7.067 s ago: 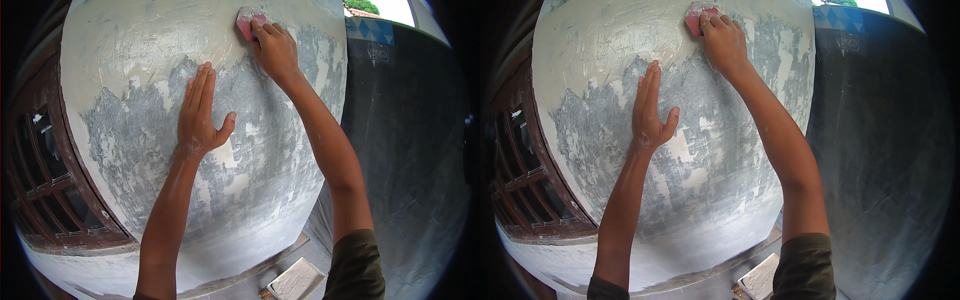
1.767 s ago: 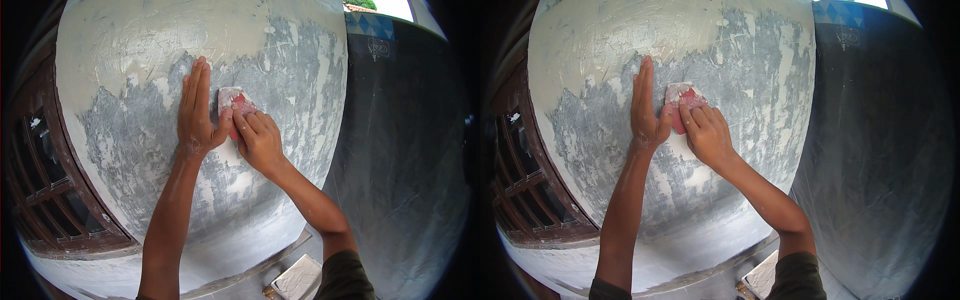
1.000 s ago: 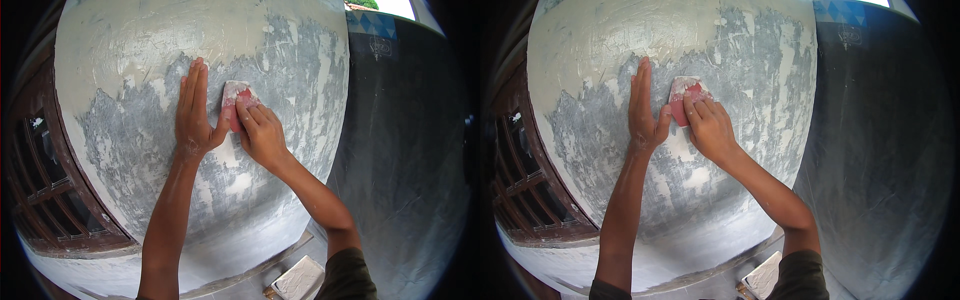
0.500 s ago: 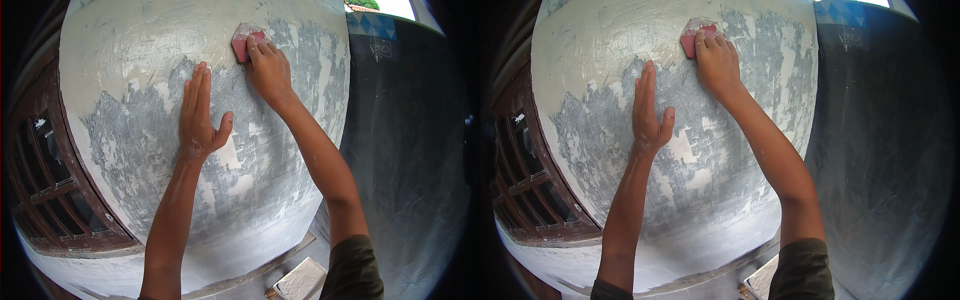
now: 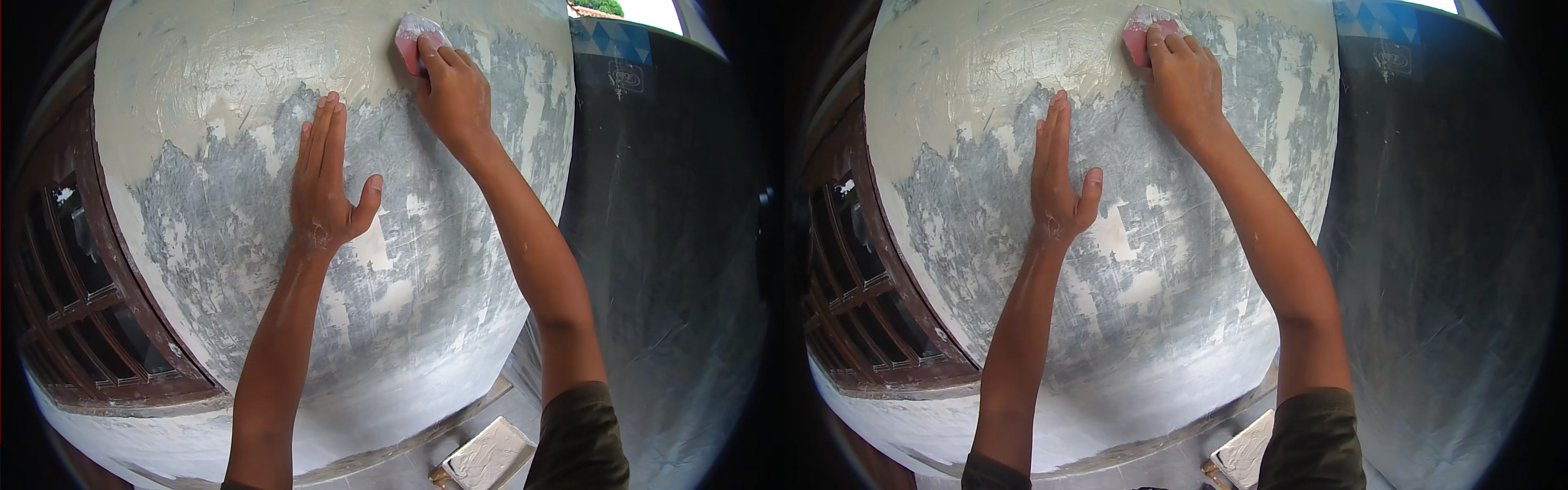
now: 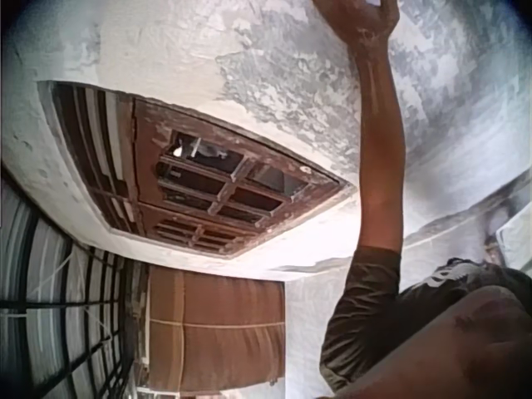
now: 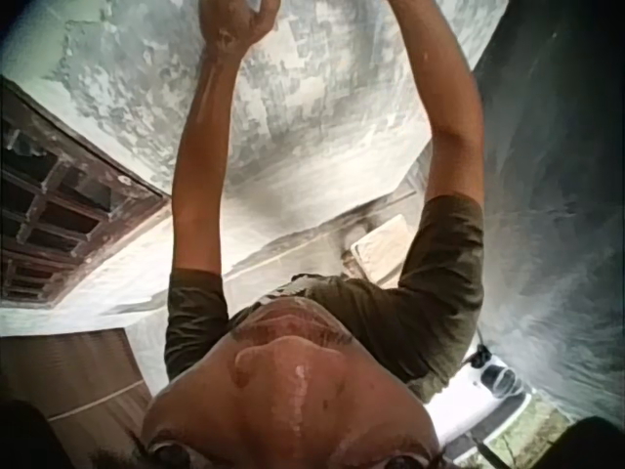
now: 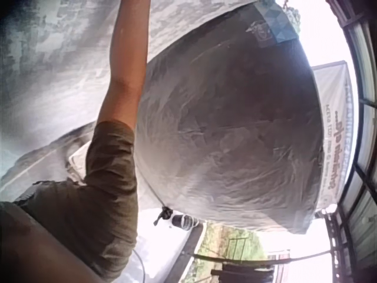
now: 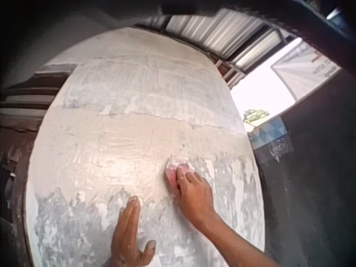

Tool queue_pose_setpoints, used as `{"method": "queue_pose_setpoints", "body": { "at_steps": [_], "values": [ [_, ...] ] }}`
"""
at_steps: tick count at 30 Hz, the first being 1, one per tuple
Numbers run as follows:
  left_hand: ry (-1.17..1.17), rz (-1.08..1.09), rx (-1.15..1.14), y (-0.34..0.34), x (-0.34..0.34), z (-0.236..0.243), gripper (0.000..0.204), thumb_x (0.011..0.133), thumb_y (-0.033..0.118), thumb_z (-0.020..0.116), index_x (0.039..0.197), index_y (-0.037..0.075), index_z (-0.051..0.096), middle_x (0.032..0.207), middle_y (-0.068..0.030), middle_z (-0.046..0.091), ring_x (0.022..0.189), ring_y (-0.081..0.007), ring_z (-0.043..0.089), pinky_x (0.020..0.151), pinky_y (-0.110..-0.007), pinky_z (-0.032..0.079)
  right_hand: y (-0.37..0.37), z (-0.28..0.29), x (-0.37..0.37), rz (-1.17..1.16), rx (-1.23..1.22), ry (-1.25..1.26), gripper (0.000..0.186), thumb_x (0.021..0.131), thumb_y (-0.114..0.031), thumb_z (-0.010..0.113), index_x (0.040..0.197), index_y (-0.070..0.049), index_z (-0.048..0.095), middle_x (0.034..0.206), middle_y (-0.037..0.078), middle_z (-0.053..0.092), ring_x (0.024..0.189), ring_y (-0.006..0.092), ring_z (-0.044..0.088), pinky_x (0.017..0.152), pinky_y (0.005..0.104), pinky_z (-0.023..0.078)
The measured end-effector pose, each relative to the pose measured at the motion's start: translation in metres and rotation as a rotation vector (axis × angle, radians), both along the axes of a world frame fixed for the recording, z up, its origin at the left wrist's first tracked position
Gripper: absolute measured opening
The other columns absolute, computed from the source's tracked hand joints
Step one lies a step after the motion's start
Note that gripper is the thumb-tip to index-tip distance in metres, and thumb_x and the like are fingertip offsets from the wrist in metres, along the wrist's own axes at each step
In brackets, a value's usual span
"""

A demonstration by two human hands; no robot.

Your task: The person applies putty to a damaged exterior wall using a putty knife, taking the putty from a filler tray and spreading it onto the wall.

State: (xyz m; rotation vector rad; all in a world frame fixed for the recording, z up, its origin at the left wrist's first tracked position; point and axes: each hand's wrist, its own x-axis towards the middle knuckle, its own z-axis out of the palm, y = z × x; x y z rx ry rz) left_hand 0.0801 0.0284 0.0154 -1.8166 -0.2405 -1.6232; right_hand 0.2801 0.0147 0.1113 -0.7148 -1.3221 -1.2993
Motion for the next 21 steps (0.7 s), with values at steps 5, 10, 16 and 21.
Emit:
{"method": "queue_pose_setpoints", "body": {
  "at_steps": [5, 10, 16, 21],
  "values": [
    [-0.003, -0.026, -0.022, 0.0, -0.005, -0.003, 0.072, 0.095, 0.032, 0.049, 0.153, -0.006, 0.03, 0.157, -0.0277, 0.036, 0.148, -0.0427, 0.033, 0.119, -0.06, 0.022, 0.007, -0.058, -0.013, -0.031, -0.162, -0.04, 0.053, 0.073, 0.003, 0.065, 0.125, 0.009, 0.059, 0.098, 0.017, 0.066, 0.095, 0.033, 0.064, 0.082, 0.0431, 0.052],
    [-0.009, -0.031, -0.015, 0.002, -0.008, -0.005, 0.074, 0.094, 0.036, 0.051, 0.152, -0.007, 0.032, 0.156, -0.0278, 0.037, 0.147, -0.0428, 0.034, 0.118, -0.06, 0.024, -0.03, -0.146, -0.031, 0.271, -0.383, -0.098, 0.063, 0.068, 0.004, 0.068, 0.13, 0.006, 0.058, 0.091, 0.016, 0.063, 0.085, 0.0332, 0.062, 0.076, 0.0435, 0.051],
    [-0.013, -0.005, 0.001, 0.001, -0.004, -0.003, 0.075, 0.091, 0.034, 0.054, 0.151, -0.007, 0.034, 0.155, -0.0279, 0.039, 0.146, -0.0425, 0.036, 0.118, -0.061, 0.026, -0.019, -0.044, -0.008, 0.145, -0.08, 0.027, 0.051, 0.072, 0.0, 0.069, 0.123, 0.0, 0.062, 0.092, 0.012, 0.066, 0.087, 0.0326, 0.063, 0.076, 0.0438, 0.052],
    [0.002, -0.021, 0.006, 0.001, 0.001, -0.002, 0.072, 0.097, 0.036, 0.048, 0.154, -0.005, 0.03, 0.157, -0.0265, 0.036, 0.147, -0.0419, 0.034, 0.119, -0.061, 0.022, 0.005, -0.038, 0.005, -0.081, -0.145, 0.044, 0.05, 0.074, 0.002, 0.066, 0.123, 0.008, 0.059, 0.094, 0.015, 0.067, 0.09, 0.0325, 0.064, 0.08, 0.0425, 0.052]
  ]
}}
